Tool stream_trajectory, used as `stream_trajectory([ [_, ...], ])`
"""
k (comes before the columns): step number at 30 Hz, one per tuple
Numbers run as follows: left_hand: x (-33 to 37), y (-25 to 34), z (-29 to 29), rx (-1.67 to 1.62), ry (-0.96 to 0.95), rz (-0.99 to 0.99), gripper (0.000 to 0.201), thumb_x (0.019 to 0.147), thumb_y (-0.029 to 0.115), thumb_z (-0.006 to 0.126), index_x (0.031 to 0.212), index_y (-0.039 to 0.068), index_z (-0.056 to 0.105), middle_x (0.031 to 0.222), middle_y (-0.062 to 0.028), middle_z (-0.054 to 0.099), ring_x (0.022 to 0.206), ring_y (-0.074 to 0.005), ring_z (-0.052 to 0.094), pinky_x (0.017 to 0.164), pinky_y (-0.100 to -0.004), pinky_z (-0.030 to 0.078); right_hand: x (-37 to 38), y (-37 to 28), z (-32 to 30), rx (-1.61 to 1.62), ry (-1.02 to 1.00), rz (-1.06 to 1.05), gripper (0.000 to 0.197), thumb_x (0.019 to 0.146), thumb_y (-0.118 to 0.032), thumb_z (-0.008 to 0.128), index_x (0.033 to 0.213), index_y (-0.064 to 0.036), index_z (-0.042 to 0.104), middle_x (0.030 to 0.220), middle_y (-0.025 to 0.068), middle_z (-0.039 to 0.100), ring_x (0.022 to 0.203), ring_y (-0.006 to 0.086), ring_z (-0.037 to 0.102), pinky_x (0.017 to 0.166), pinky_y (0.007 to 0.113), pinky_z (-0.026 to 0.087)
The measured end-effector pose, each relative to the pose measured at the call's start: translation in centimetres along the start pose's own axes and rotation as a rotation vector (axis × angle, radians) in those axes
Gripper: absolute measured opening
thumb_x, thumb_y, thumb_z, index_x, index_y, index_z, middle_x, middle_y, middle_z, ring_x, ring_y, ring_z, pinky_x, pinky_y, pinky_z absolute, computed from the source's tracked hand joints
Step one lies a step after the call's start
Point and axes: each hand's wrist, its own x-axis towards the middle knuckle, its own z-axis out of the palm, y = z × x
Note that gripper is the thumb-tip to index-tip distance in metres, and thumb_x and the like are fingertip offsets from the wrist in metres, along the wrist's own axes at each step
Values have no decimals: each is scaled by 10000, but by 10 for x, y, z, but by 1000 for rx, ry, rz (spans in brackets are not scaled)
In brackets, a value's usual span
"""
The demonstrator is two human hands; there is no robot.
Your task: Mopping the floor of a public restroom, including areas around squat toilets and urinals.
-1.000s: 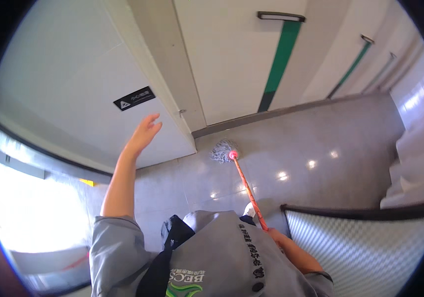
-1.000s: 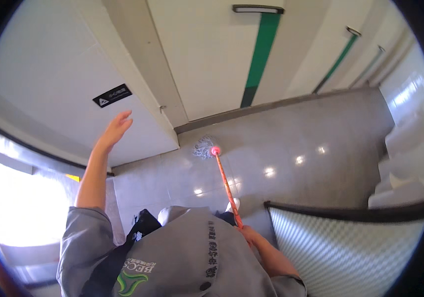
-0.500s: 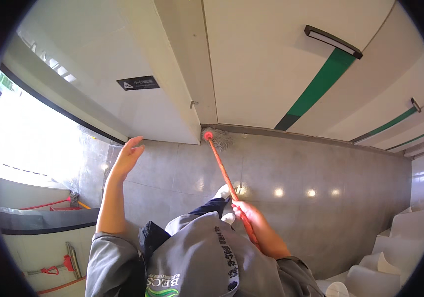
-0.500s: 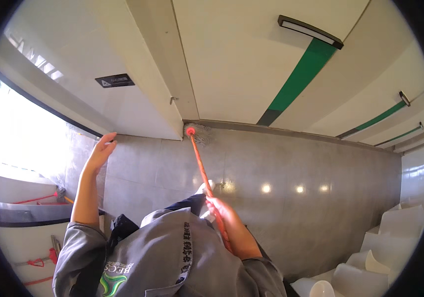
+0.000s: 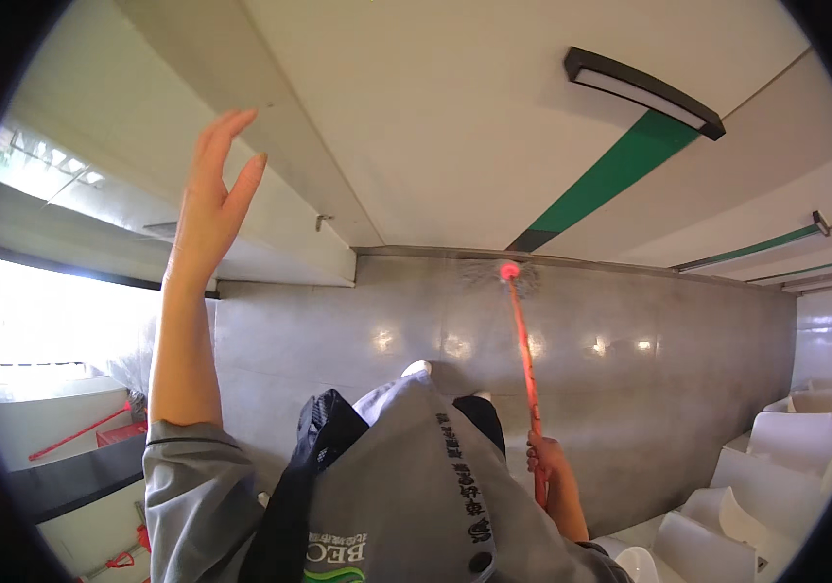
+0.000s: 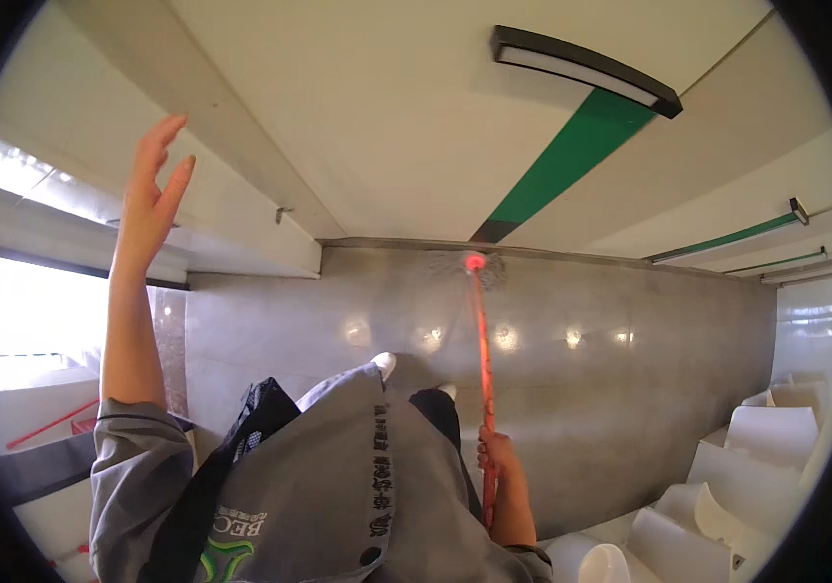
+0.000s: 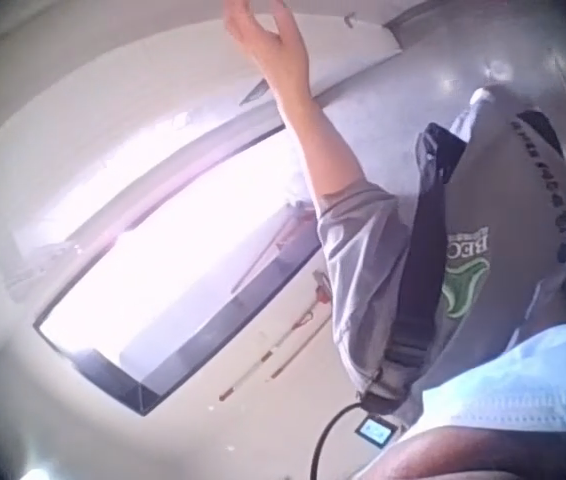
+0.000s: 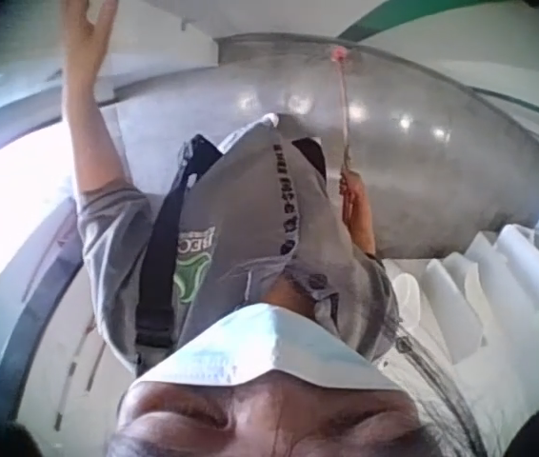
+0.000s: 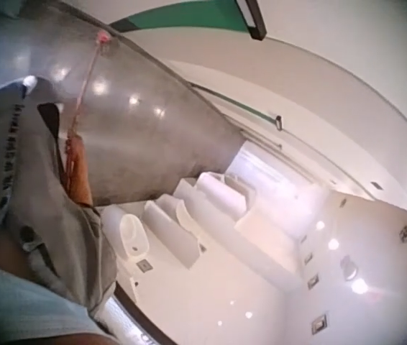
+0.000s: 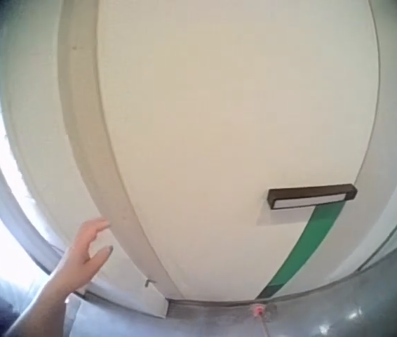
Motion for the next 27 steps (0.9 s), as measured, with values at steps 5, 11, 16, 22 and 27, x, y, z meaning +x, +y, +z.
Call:
stream_trajectory([
  [5, 45, 83, 49, 70, 82, 176, 420, 808, 88, 508, 1218, 91, 413, 1274, -118, 359, 1200, -247, 318, 976, -348, 259, 54, -46, -119, 172, 147, -34, 320, 817, -365, 530, 697, -86, 428, 483, -33, 342, 365, 89, 333, 342, 254, 316],
  [11, 77, 159, 119, 340, 201, 416, 499, 782, 51, 532, 1253, 69, 369, 1330, -132, 294, 1221, -265, 294, 987, -363, 242, 173, -130, -296, 580, -149, -336, 324, 861, -357, 434, 661, -109, 379, 444, -5, 333, 370, 122, 371, 352, 252, 320],
  [16, 97, 201, 167, 667, 324, 436, 564, 796, 88, 531, 1303, 84, 286, 1354, -124, 258, 1248, -262, 248, 1000, -395, 196, 204, -209, -347, 872, 290, -152, 297, 879, -331, 377, 701, -94, 383, 474, 44, 385, 379, 174, 400, 372, 307, 362],
  [22, 117, 173, 206, 802, 320, 368, 613, 816, 205, 522, 1339, 127, 211, 1388, -95, 201, 1284, -242, 181, 986, -486, 147, 221, -130, -373, 113, 182, -366, 259, 861, -317, 394, 724, -97, 397, 498, 68, 433, 366, 206, 434, 349, 338, 383],
  [27, 126, 169, 203, 895, 329, 368, 638, 805, 215, 533, 1345, 158, 200, 1397, -81, 180, 1289, -237, 167, 984, -501, 144, 101, -44, -312, 99, 312, -60, 313, 849, -311, 425, 713, -30, 408, 480, 80, 429, 378, 224, 462, 353, 373, 401],
])
